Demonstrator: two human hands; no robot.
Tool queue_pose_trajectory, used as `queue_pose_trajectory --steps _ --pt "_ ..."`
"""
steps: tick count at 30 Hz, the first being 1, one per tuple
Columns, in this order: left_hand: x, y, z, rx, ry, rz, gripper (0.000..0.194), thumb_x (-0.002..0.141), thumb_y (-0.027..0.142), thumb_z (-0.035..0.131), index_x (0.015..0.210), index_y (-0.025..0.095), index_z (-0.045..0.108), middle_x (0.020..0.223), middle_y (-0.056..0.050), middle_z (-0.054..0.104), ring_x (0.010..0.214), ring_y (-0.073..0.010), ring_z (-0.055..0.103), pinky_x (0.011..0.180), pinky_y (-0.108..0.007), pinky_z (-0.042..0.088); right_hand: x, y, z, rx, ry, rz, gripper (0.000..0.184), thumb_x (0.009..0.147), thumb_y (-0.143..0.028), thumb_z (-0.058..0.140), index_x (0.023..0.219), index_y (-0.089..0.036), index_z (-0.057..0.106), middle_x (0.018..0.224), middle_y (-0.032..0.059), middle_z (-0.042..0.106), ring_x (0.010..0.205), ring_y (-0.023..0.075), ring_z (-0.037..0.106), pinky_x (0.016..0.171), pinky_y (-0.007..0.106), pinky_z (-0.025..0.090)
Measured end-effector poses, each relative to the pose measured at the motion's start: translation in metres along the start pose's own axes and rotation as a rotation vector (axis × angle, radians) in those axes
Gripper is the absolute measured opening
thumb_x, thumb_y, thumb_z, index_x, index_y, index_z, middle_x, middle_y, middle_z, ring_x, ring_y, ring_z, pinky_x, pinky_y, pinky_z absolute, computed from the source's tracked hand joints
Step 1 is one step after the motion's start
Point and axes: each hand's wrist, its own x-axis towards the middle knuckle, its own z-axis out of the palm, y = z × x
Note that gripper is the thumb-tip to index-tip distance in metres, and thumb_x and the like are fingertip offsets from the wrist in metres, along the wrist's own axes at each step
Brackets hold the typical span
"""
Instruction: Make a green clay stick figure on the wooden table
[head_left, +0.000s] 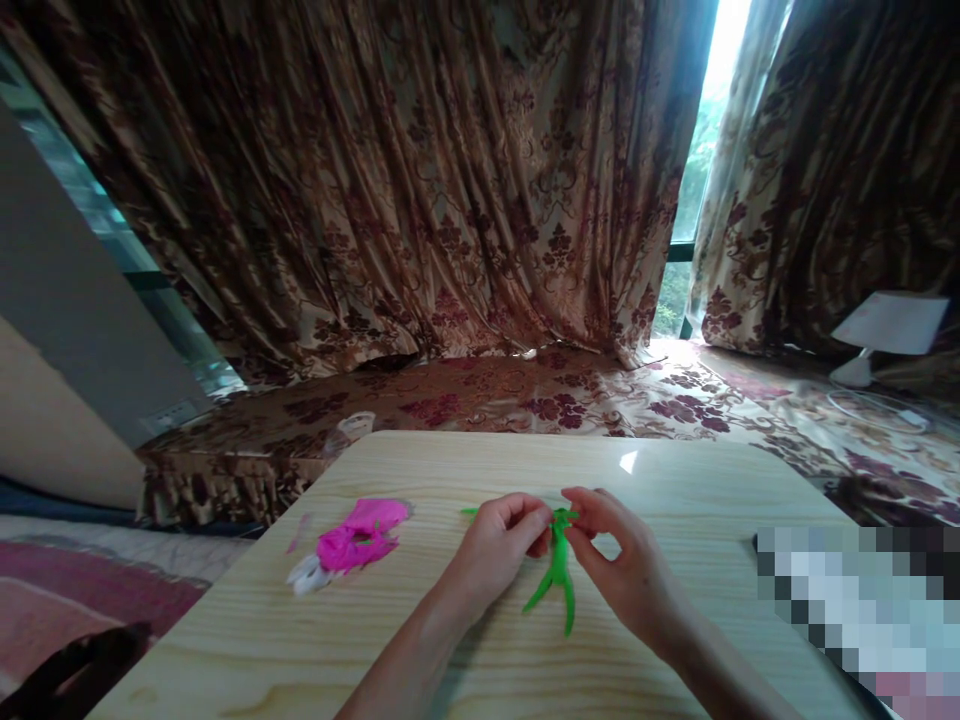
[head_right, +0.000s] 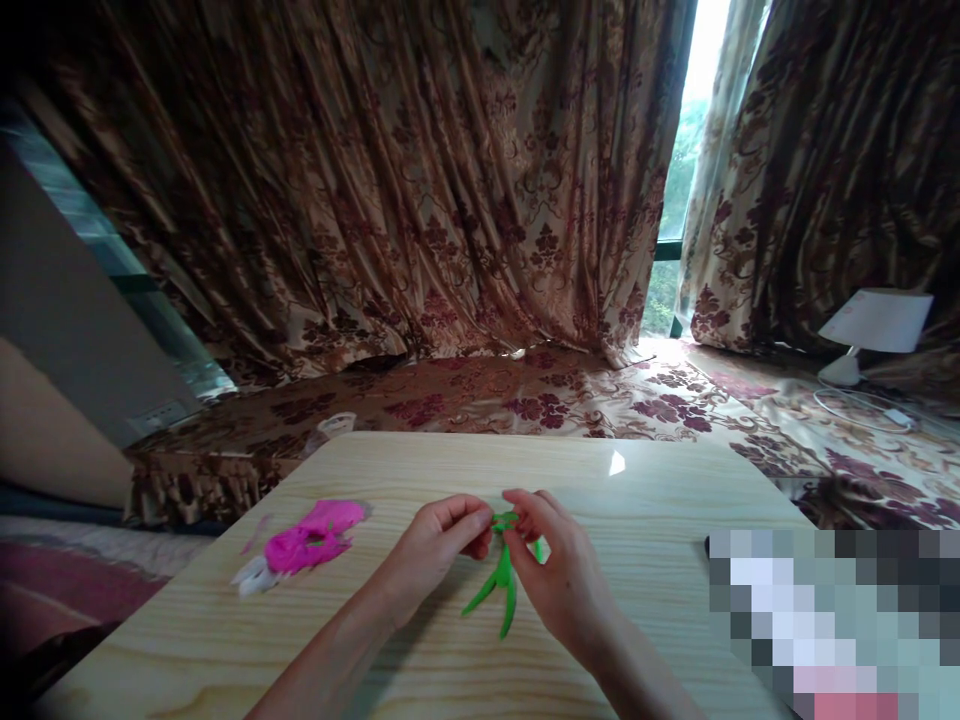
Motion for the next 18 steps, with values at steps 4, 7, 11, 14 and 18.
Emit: queue_pose_trajectory --steps 4,7,11,14,18 --pt "-0.0013 0.0011 0.0009 -0.016 0.000 -0.005 0.027 0.079 0.037 0.048 0.070 0.013 0.058 0.061 -0.001 0.054 0.058 -0.0109 0.049 0.058 -0.023 0.038 0.0023 -0.0040 -0.0013 -0.027 -0.046 -0.004 0.015 0.083 -0.017 0.049 0.090 -0.019 0.062 0.082 0.0036 0.056 0.072 0.0141 0.056 0.063 0.026 0.048" --pt "-0.0016 0.0015 0.0024 -0.050 0.008 -0.020 0.030 0.078 0.041 0.049 0.080 0.014 0.061 0.066 -0.001 0.055 0.060 -0.0111 0.049 0.058 -0.023 0.039 0.0031 -0.0068 -0.0024 -0.033 -0.047 -0.019 0.017 0.083 -0.017 0.049 0.092 -0.019 0.063 0.082 0.0045 0.056 0.074 0.0150 0.055 0.064 0.027 0.047" --pt "-0.0014 -0.0015 0.0042 -0.035 -0.021 -0.009 0.032 0.078 0.041 0.050 0.084 0.013 0.063 0.066 -0.001 0.055 0.060 -0.0110 0.048 0.057 -0.023 0.038 0.0020 -0.0061 -0.0014 -0.049 -0.059 -0.036 0.020 0.084 -0.017 0.048 0.097 -0.021 0.063 0.083 0.0050 0.055 0.076 0.0159 0.054 0.065 0.028 0.047" --pt "-0.0015 -0.0042 0.0045 -0.007 -0.043 0.006 0.029 0.078 0.038 0.051 0.075 0.011 0.062 0.062 -0.001 0.053 0.058 -0.0104 0.046 0.055 -0.022 0.036 0.0011 -0.0047 0.0000 -0.054 -0.063 -0.042 0.022 0.084 -0.017 0.048 0.100 -0.022 0.063 0.084 0.0049 0.055 0.078 0.0161 0.053 0.066 0.028 0.047" --pt "-0.0027 -0.0033 0.0040 0.008 -0.045 0.007 0.027 0.077 0.037 0.052 0.071 0.012 0.061 0.060 -0.001 0.053 0.057 -0.0102 0.046 0.055 -0.022 0.034 0.0007 -0.0041 0.0005 -0.023 -0.078 -0.035 0.025 0.083 -0.014 0.048 0.103 -0.023 0.061 0.085 0.0043 0.056 0.076 0.0155 0.054 0.065 0.027 0.047"
